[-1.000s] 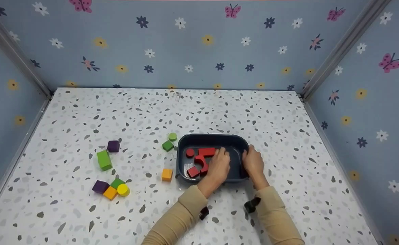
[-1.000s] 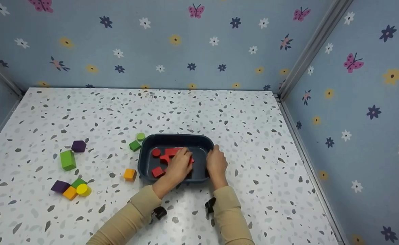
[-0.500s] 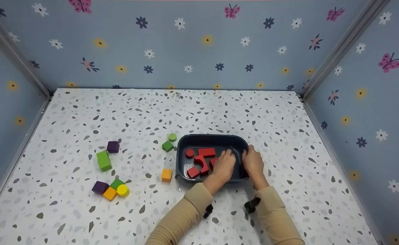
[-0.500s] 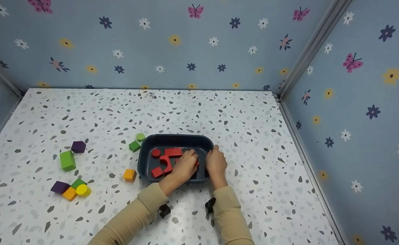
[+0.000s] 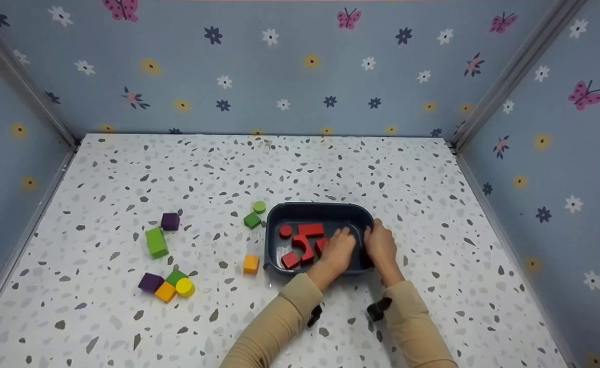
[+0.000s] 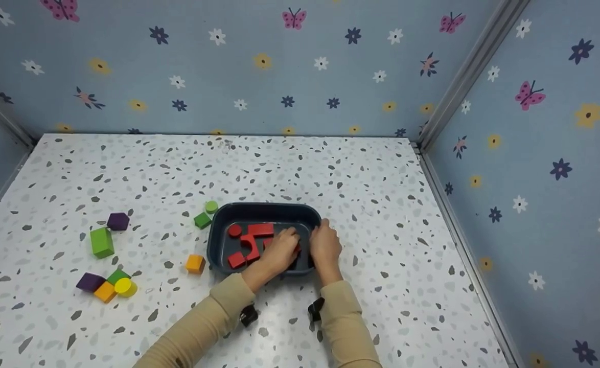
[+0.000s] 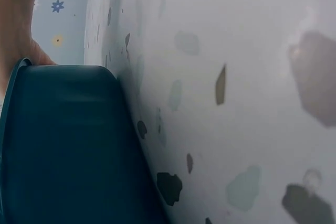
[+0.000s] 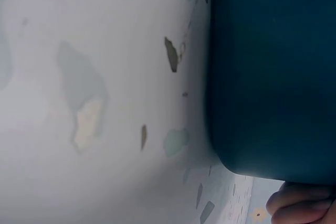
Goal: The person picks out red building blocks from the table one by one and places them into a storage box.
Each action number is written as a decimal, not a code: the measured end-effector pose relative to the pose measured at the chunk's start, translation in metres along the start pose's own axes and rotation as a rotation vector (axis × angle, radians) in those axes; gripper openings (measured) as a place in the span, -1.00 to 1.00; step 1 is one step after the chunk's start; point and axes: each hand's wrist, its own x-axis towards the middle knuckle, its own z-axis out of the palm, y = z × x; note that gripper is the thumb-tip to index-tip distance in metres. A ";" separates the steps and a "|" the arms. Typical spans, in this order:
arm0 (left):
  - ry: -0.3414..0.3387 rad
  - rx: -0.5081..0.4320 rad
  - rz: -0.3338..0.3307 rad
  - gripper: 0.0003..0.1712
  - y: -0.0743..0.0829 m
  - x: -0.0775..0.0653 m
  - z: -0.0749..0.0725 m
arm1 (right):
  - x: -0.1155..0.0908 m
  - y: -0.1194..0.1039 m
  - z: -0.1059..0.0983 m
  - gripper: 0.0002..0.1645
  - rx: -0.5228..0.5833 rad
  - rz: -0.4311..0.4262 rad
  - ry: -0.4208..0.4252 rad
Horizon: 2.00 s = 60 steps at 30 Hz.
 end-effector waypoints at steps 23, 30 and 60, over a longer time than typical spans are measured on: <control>-0.085 0.032 -0.008 -0.82 -0.005 0.003 0.001 | -0.004 -0.003 0.002 -0.71 -0.005 -0.034 0.048; -0.074 0.053 -0.003 -0.84 -0.007 0.003 -0.001 | -0.001 -0.005 0.001 -0.68 -0.023 -0.014 0.018; 0.066 -0.089 -0.092 -0.26 -0.088 -0.072 -0.074 | -0.009 -0.004 -0.012 -0.37 0.004 -0.180 0.114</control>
